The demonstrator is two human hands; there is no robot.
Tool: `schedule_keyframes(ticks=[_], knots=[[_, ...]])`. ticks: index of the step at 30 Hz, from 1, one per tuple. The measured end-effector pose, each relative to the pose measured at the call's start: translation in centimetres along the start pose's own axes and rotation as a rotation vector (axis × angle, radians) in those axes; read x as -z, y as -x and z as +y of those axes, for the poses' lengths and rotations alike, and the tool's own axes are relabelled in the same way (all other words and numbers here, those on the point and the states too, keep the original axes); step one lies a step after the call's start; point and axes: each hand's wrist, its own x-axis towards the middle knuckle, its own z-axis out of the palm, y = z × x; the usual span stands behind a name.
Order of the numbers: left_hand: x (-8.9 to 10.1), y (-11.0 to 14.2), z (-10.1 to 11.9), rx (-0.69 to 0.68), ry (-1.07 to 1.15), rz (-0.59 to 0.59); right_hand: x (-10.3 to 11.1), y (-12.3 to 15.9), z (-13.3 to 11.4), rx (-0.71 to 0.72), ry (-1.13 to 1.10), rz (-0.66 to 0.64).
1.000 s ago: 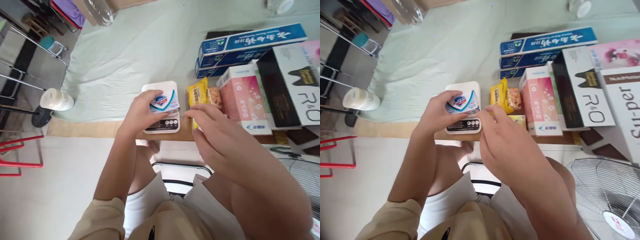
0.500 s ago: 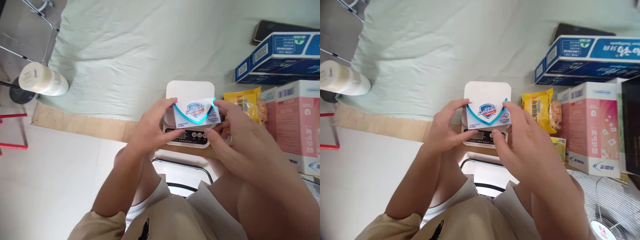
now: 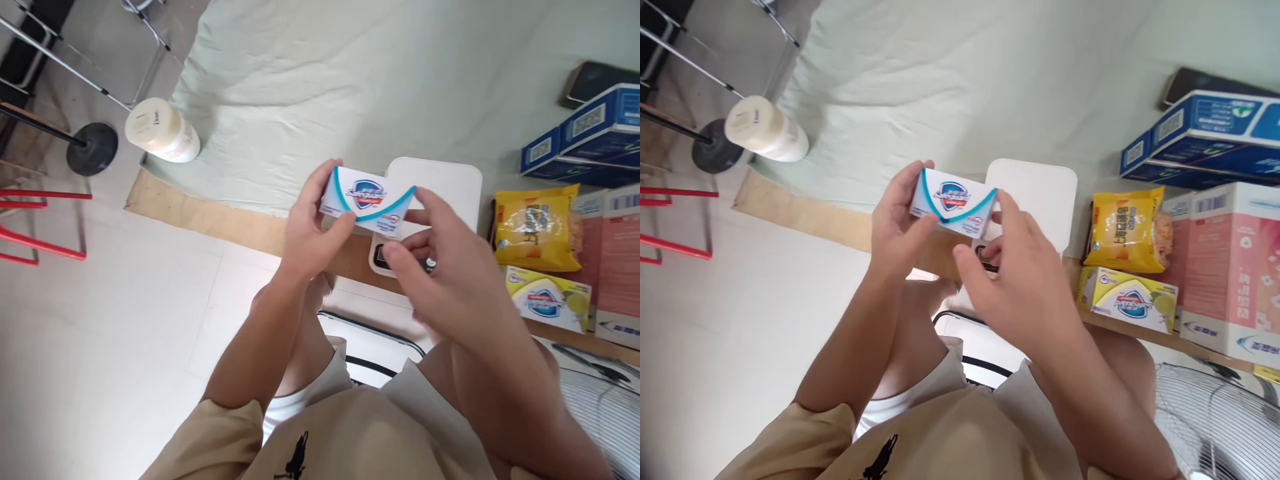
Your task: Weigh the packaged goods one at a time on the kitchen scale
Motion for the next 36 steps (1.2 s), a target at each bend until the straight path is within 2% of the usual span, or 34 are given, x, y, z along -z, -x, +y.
schedule_keyframes(ticks=[2, 4, 8, 13, 18, 22, 28, 31, 34, 36], knots=[[1.6, 0.4, 0.2, 0.174, -0.022, 0.121, -1.7, 0.0, -1.5, 0.039, -0.047, -0.087], [3.1, 0.9, 0.5, 0.328, -0.062, 0.194, -3.1, -0.1, -2.6, 0.043, -0.060, -0.170], [5.4, 1.9, 0.6, 0.480, -0.155, 0.159, -4.9, -0.3, -3.7, 0.055, -0.021, -0.300], [7.9, 3.2, -1.3, 0.484, -0.289, 0.081, -6.8, -0.3, -3.5, 0.155, 0.092, -0.402], [9.4, 4.4, -2.5, 0.339, -0.367, 0.006, -8.0, -0.5, -2.8, 0.200, 0.142, -0.336], [9.2, 4.7, -2.3, 0.300, -0.379, -0.012, -7.7, -0.4, -2.4, 0.204, 0.191, -0.309], [8.7, 4.2, -3.0, 0.283, -0.466, 0.026, -6.4, 1.0, -2.2, 0.193, 0.252, -0.353], [8.4, 3.8, -2.6, 0.173, -0.507, 0.108, -5.0, 1.8, -1.7, 0.232, 0.232, -0.327], [6.4, 3.6, -0.5, -0.025, -0.451, 0.210, -3.0, 2.9, -0.7, 0.280, 0.209, -0.253], [3.8, 3.7, 1.4, -0.102, -0.410, 0.194, -1.3, 3.8, 0.3, 0.282, 0.231, -0.210]])
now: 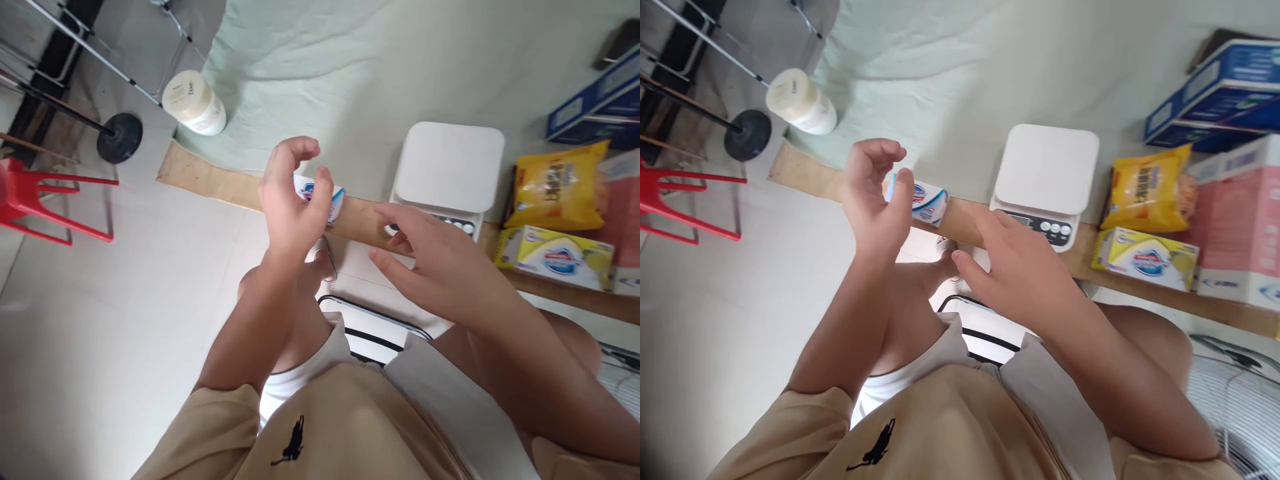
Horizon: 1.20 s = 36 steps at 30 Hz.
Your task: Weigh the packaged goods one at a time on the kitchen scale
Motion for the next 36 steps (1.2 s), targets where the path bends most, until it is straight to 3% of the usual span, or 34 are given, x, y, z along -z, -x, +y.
schedule_keyframes(ticks=[5, 8, 13, 17, 23, 28, 32, 36], knots=[[-6.3, 1.9, 7.6, -0.202, 0.054, -0.208, 2.7, 4.4, 2.8, -0.110, 0.198, 0.006], [-10.6, 2.8, 10.5, -0.363, 0.075, -0.397, 3.4, 6.7, 4.7, -0.248, 0.302, -0.061], [-16.3, 3.0, 12.6, -0.559, 0.024, -0.538, 3.3, 9.6, 8.1, -0.382, 0.246, -0.214], [-18.9, 3.1, 13.1, -0.638, -0.063, -0.615, 3.6, 11.1, 10.1, -0.398, 0.210, -0.261], [-20.0, 3.6, 13.0, -0.625, -0.140, -0.641, 4.3, 11.8, 11.2, -0.416, 0.186, -0.283], [-19.8, 3.9, 13.1, -0.624, -0.065, -0.606, 4.3, 11.8, 11.2, -0.408, 0.196, -0.295], [-18.3, 4.0, 13.0, -0.623, -0.029, -0.572, 4.3, 11.8, 11.0, -0.352, 0.167, -0.288], [-15.7, 3.3, 11.6, -0.563, 0.019, -0.400, 4.1, 11.1, 10.4, -0.256, 0.043, -0.148]])
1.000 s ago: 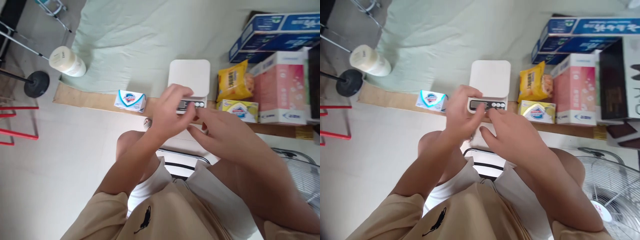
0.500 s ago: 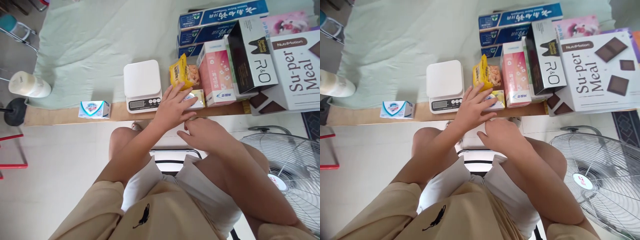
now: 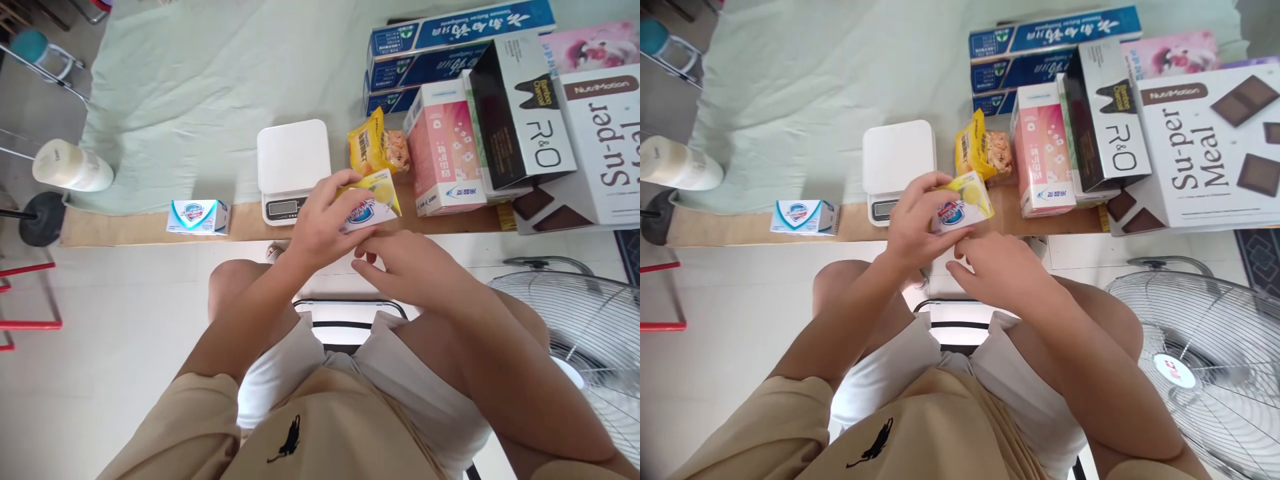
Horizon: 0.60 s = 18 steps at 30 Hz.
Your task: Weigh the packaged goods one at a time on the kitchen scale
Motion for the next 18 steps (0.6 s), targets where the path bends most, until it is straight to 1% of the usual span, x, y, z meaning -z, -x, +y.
schedule_keyframes(ticks=[1, 3, 5, 6, 7, 8, 9, 11, 13, 15, 18], knots=[[0.7, 0.4, -0.6, 0.007, 0.006, 0.059, -0.1, -0.3, -0.2, 0.014, -0.052, 0.072], [1.9, 1.0, -2.2, 0.020, 0.008, 0.153, -0.5, -1.3, -0.6, 0.012, -0.161, 0.261], [2.9, 1.6, -3.8, 0.013, -0.003, 0.213, -1.0, -2.7, -1.1, -0.004, -0.264, 0.476], [3.3, 1.7, -4.5, 0.007, -0.008, 0.240, -1.3, -3.4, -1.3, -0.001, -0.307, 0.556], [3.7, 1.7, -5.3, 0.011, -0.009, 0.259, -1.6, -4.2, -1.6, 0.018, -0.344, 0.612], [4.1, 1.7, -5.9, 0.016, -0.005, 0.268, -1.8, -5.0, -2.0, 0.050, -0.378, 0.637], [4.4, 1.5, -6.6, 0.027, 0.003, 0.262, -2.0, -5.8, -2.4, 0.083, -0.404, 0.639], [5.1, 0.8, -7.7, 0.061, 0.039, 0.209, -2.4, -7.3, -3.1, 0.148, -0.435, 0.655], [5.7, -0.2, -8.6, 0.085, 0.094, 0.143, -2.9, -8.8, -3.6, 0.190, -0.447, 0.727], [6.1, -1.2, -9.3, 0.122, 0.140, 0.094, -3.4, -10.1, -3.7, 0.202, -0.456, 0.812], [6.4, -2.5, -9.6, 0.161, 0.180, 0.005, -3.9, -11.5, -3.3, 0.182, -0.452, 0.861]])
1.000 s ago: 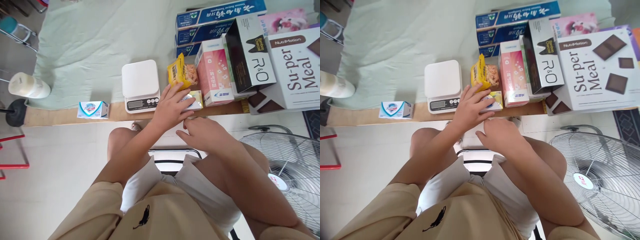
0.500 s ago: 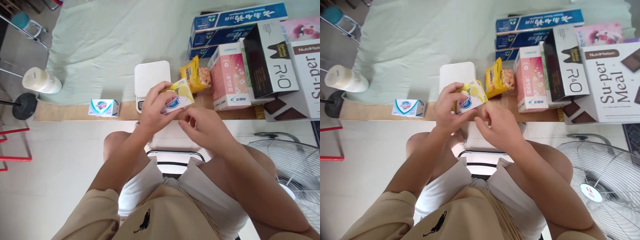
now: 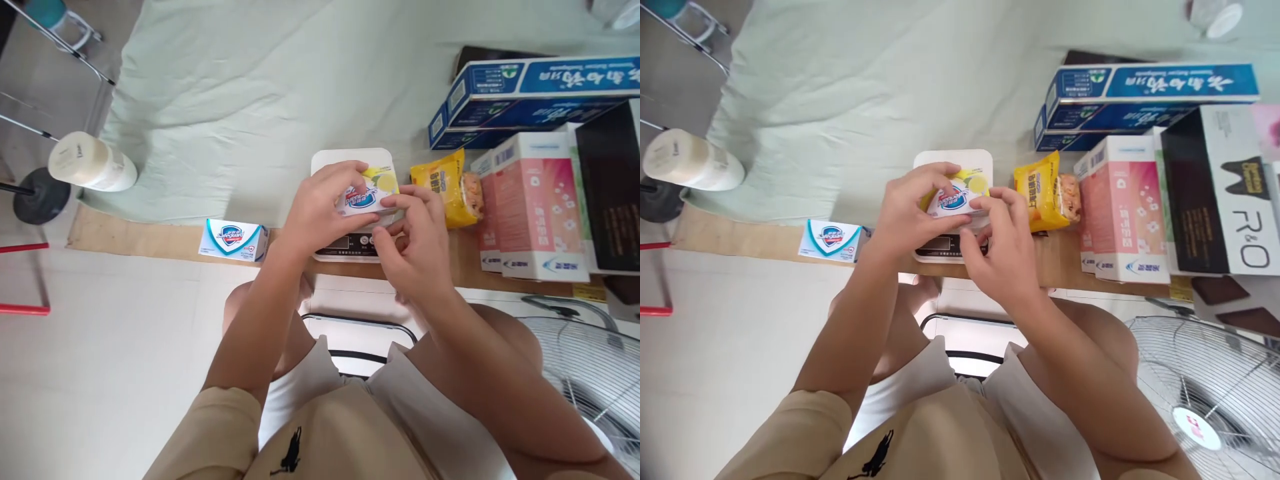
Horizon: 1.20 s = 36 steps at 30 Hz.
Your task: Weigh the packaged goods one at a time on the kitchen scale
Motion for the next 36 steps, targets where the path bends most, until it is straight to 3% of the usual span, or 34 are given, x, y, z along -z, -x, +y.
schedule_keyframes(ticks=[3, 5, 8, 11, 14, 17, 19, 22, 28, 30, 36], knots=[[0.4, -0.4, 0.5, -0.007, 0.010, -0.027, -0.3, -0.3, 0.6, 0.019, 0.036, 0.017], [0.9, -0.1, 0.8, -0.006, 0.021, 0.023, -0.3, -0.6, 0.6, 0.054, 0.076, 0.048], [2.2, 1.0, 0.7, 0.048, 0.043, 0.174, 0.1, -1.2, -0.1, 0.211, 0.172, 0.177], [3.8, 2.1, 0.1, 0.095, 0.022, 0.397, 0.3, -2.0, -0.7, 0.395, 0.248, 0.251], [5.6, 3.0, -0.2, 0.219, -0.010, 0.620, 0.2, -2.7, -0.7, 0.386, 0.289, 0.143], [7.7, 3.9, -0.3, 0.482, -0.020, 0.712, 0.0, -3.4, -0.3, 0.233, 0.345, -0.065], [9.1, 4.7, -0.6, 0.612, -0.009, 0.735, -0.1, -3.8, -0.1, 0.193, 0.366, -0.162], [10.3, 5.9, -1.6, 0.797, 0.035, 0.727, 0.2, -4.1, -0.1, 0.206, 0.382, -0.184], [11.5, 7.0, -3.5, 1.056, 0.412, 0.635, -0.5, -3.5, -2.0, 0.224, 0.488, 0.006], [12.1, 7.0, -3.4, 1.106, 0.486, 0.623, -2.0, -3.6, -3.7, 0.266, 0.496, 0.003], [13.8, 7.4, -3.8, 1.139, 0.604, 0.612, -9.1, -5.4, -7.9, 0.251, 0.445, -0.281]])
